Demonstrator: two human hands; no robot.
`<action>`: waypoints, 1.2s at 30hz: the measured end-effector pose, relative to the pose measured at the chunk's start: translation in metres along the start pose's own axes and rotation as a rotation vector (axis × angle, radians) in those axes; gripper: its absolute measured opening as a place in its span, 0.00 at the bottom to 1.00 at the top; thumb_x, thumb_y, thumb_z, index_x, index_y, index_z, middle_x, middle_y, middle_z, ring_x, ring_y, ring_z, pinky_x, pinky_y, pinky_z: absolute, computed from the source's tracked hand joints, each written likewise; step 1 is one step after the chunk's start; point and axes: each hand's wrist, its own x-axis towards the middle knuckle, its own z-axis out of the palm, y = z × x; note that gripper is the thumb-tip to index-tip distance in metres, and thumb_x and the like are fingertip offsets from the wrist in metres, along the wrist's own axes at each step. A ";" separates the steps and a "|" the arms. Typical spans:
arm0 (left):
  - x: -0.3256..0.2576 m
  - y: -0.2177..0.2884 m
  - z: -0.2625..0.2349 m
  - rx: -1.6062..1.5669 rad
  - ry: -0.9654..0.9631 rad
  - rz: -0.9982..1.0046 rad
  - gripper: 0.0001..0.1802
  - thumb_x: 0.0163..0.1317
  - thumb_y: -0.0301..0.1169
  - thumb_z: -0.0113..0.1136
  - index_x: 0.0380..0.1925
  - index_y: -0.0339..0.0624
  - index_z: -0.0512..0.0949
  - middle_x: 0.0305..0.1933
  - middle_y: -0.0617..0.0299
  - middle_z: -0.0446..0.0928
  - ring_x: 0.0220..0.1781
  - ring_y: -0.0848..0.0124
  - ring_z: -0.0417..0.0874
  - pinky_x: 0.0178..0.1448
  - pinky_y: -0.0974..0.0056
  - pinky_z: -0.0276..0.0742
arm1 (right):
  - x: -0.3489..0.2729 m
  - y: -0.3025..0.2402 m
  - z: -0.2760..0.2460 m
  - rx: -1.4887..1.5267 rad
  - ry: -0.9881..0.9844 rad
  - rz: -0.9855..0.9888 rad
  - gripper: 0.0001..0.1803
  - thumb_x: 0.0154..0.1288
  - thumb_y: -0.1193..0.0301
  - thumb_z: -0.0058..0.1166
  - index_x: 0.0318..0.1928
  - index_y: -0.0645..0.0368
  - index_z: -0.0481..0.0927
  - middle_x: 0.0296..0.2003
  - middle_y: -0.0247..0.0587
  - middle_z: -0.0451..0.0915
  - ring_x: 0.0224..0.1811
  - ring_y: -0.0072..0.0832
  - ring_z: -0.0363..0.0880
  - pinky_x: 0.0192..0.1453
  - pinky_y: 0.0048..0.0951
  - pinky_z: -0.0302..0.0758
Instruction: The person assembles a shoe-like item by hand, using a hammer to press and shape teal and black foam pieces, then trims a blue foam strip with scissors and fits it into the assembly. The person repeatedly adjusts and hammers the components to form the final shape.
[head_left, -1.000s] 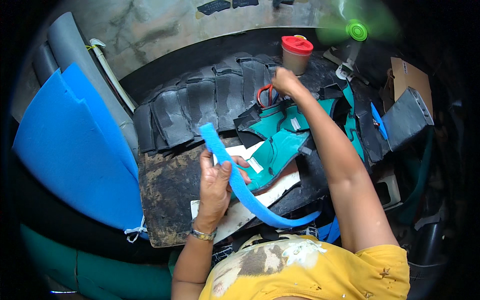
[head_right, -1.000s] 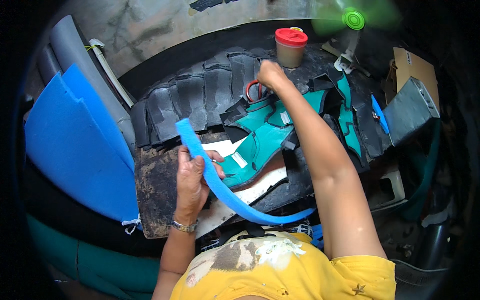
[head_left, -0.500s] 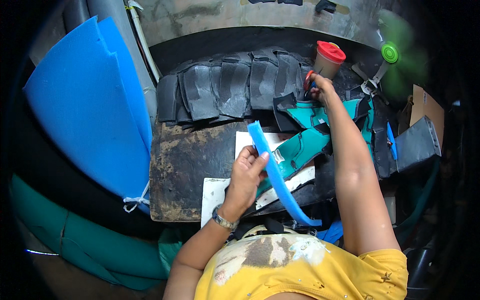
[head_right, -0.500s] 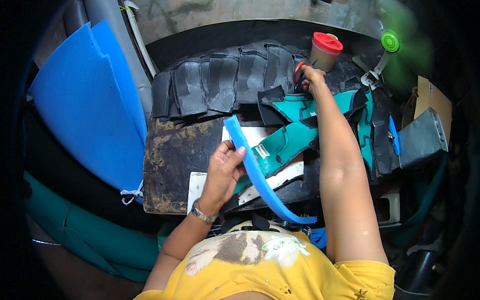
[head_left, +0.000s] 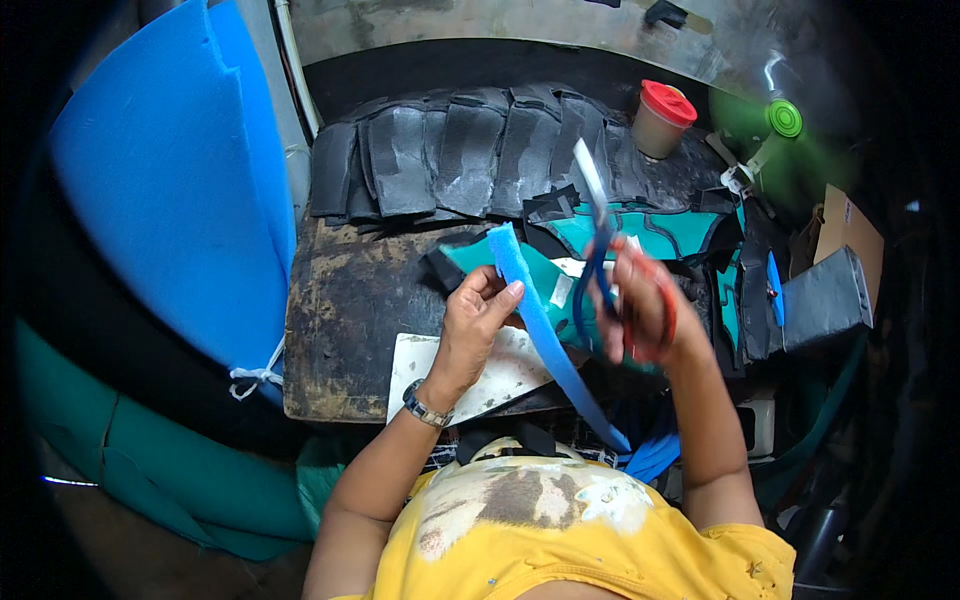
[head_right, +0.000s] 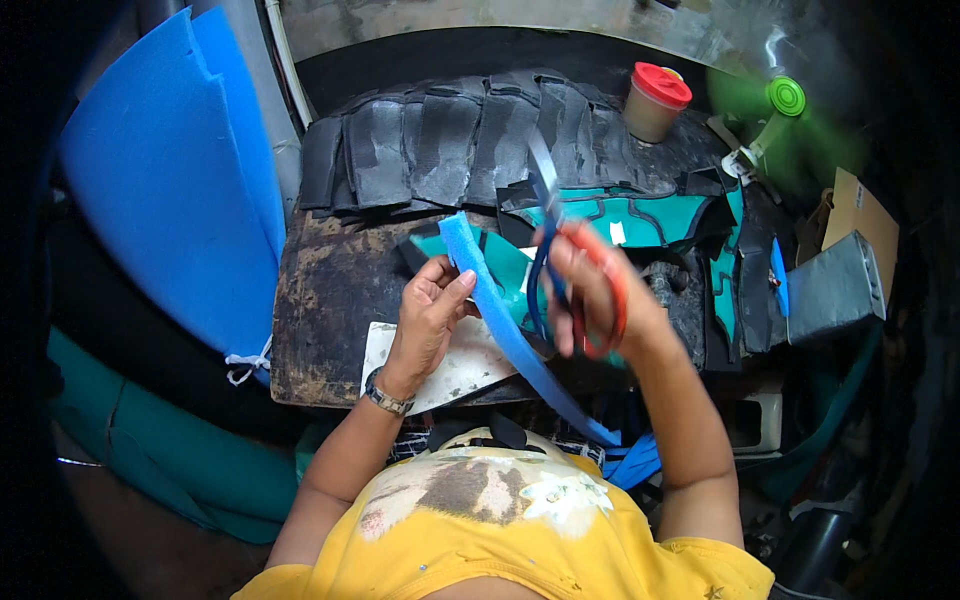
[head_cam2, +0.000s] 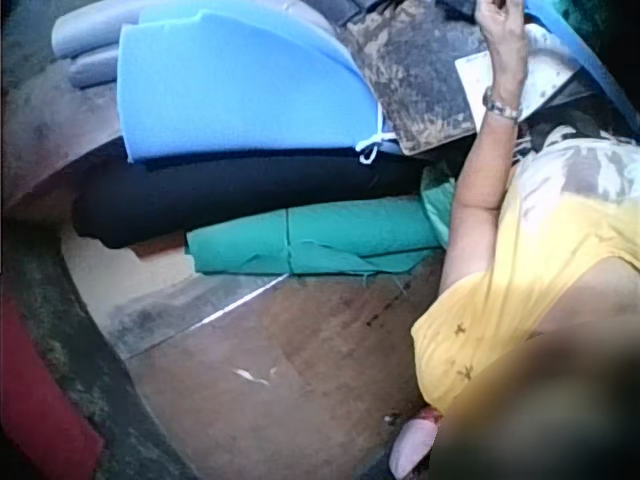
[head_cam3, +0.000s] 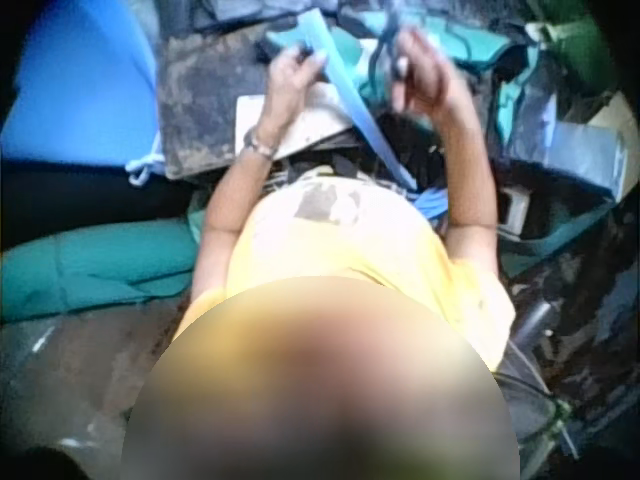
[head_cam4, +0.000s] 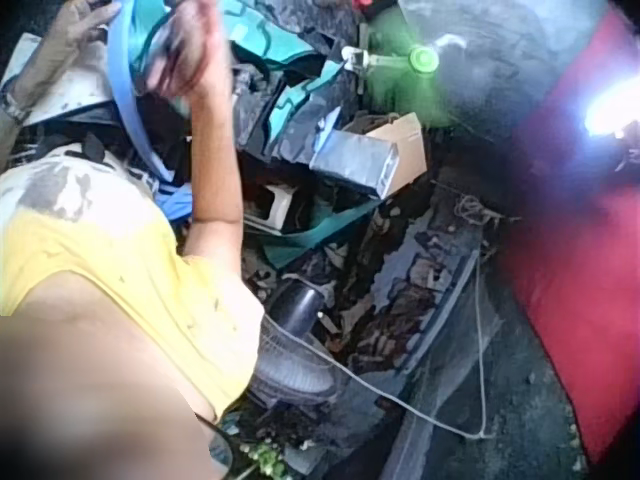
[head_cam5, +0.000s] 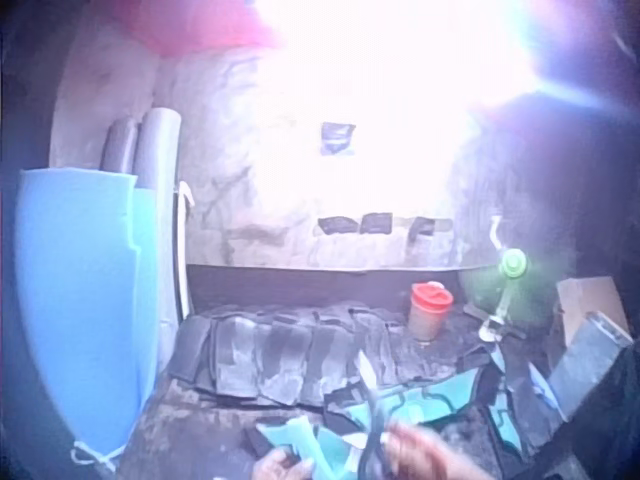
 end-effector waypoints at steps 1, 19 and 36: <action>-0.003 0.003 0.003 0.021 0.012 0.032 0.22 0.72 0.32 0.61 0.61 0.34 0.69 0.43 0.60 0.80 0.40 0.78 0.81 0.41 0.72 0.79 | -0.015 0.011 0.010 -0.137 0.030 0.035 0.28 0.74 0.49 0.52 0.59 0.61 0.68 0.28 0.35 0.73 0.17 0.23 0.74 0.17 0.25 0.72; -0.055 -0.003 0.026 0.299 0.013 0.337 0.38 0.69 0.21 0.62 0.76 0.35 0.56 0.71 0.54 0.69 0.63 0.71 0.77 0.66 0.67 0.76 | -0.045 0.035 0.034 -0.921 -0.034 -0.117 0.60 0.54 0.32 0.64 0.72 0.64 0.60 0.54 0.59 0.69 0.54 0.52 0.76 0.61 0.45 0.73; -0.059 -0.021 0.021 0.391 0.072 0.404 0.41 0.68 0.28 0.66 0.77 0.38 0.57 0.66 0.47 0.75 0.59 0.67 0.80 0.61 0.65 0.77 | -0.048 0.048 0.049 -0.984 0.054 -0.343 0.35 0.60 0.54 0.72 0.59 0.65 0.73 0.40 0.56 0.80 0.37 0.47 0.82 0.42 0.38 0.78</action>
